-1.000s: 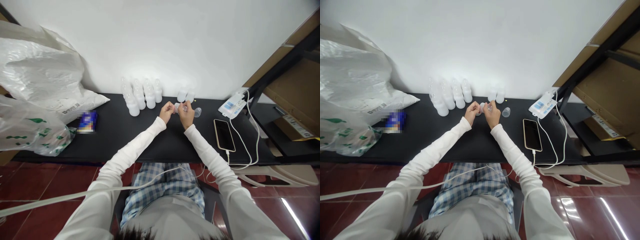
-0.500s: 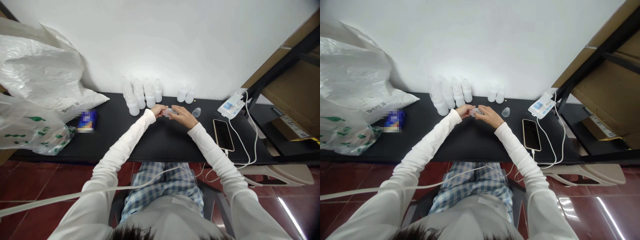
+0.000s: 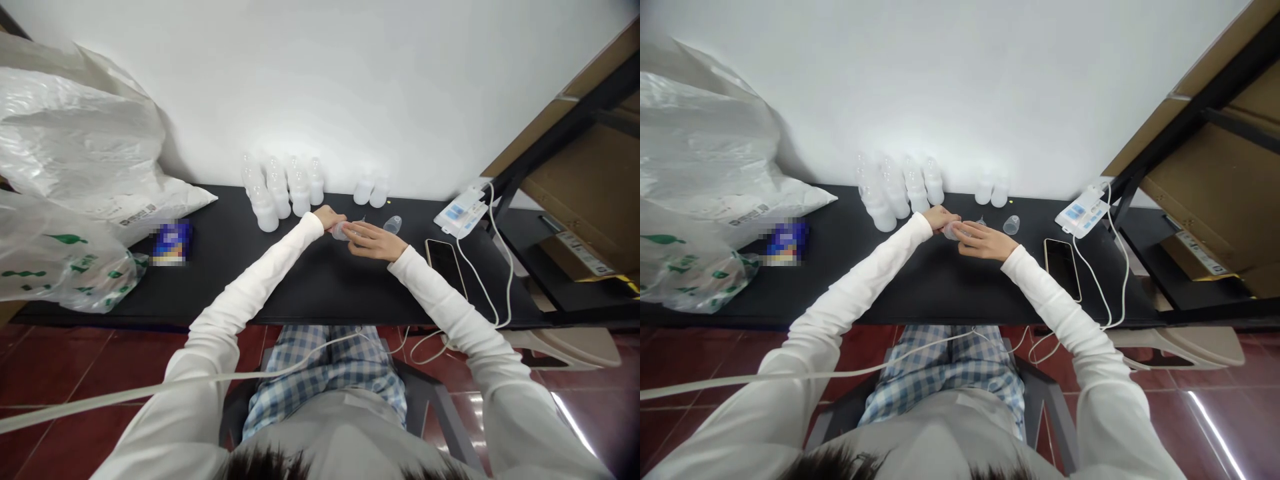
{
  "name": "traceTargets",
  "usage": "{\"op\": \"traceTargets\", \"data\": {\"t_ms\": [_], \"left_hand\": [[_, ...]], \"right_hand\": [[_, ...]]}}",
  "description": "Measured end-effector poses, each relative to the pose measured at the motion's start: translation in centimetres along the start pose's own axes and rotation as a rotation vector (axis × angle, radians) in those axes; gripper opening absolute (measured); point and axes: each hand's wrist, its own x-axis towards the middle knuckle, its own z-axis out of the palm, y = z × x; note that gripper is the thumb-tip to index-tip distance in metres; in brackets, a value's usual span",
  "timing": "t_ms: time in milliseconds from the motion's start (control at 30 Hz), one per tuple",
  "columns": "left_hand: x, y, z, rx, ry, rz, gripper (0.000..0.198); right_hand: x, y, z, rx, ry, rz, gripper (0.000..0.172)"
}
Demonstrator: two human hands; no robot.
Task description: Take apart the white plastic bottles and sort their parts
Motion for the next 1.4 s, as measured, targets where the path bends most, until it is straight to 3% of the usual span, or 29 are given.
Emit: {"op": "traceTargets", "data": {"t_ms": [100, 200, 233, 300, 400, 467, 567, 667, 767, 833, 1000, 1200, 1300, 1400], "left_hand": [[0.7, 0.1, 0.1, -0.018, 0.057, 0.043, 0.053], [1.1, -0.3, 0.6, -0.217, 0.133, 0.141, 0.052], [1.1, -0.5, 0.8, -0.294, 0.167, 0.176, 0.050], [0.7, -0.9, 1.4, -0.416, 0.231, 0.254, 0.044], [-0.2, -1.4, 2.3, -0.477, 0.233, 0.388, 0.028], [-0.6, -1.7, 2.5, -0.472, 0.202, 0.453, 0.021], [-0.7, -2.2, 2.3, -0.503, 0.178, 0.460, 0.022], [-0.2, -2.3, 2.1, -0.566, 0.154, 0.372, 0.022], [0.0, -2.3, 2.2, -0.601, 0.159, 0.298, 0.024], [-0.1, -2.2, 2.3, -0.609, 0.142, 0.289, 0.028], [-0.1, -2.2, 2.3, -0.568, 0.077, 0.286, 0.036], [1.4, -2.2, 1.3, -0.512, -0.136, 0.052, 0.040], [2.3, -2.2, 0.4, -0.440, -0.012, -0.008, 0.038], [2.2, -2.5, -0.9, -0.459, 0.125, 0.023, 0.037]], "right_hand": [[0.1, 0.2, -0.4, 0.093, 0.037, 0.076, 0.034], [0.1, 0.5, 0.2, 0.126, 0.270, 0.164, 0.018], [0.2, 0.7, 0.5, 0.143, 0.370, 0.215, 0.019], [0.5, 1.2, 1.3, 0.217, 0.536, 0.371, 0.039], [1.2, 2.1, 2.1, 0.455, 0.647, 0.629, 0.051], [1.5, 2.5, 2.3, 0.623, 0.637, 0.689, 0.057], [1.3, 2.6, 1.9, 0.682, 0.596, 0.624, 0.057], [0.6, 2.0, 1.2, 0.432, 0.534, 0.491, 0.046], [-0.4, 1.5, 0.4, 0.166, 0.372, 0.344, 0.031], [-1.1, 1.5, 0.0, 0.080, 0.288, 0.299, 0.031], [-2.3, 1.8, -0.6, -0.011, 0.191, 0.250, 0.033], [-2.3, 0.8, -0.5, 0.033, 0.141, 0.198, 0.026], [-2.5, 0.6, -1.0, 0.038, 0.149, 0.206, 0.023], [-3.5, 1.4, -2.3, -0.045, 0.273, 0.354, 0.021]]}}
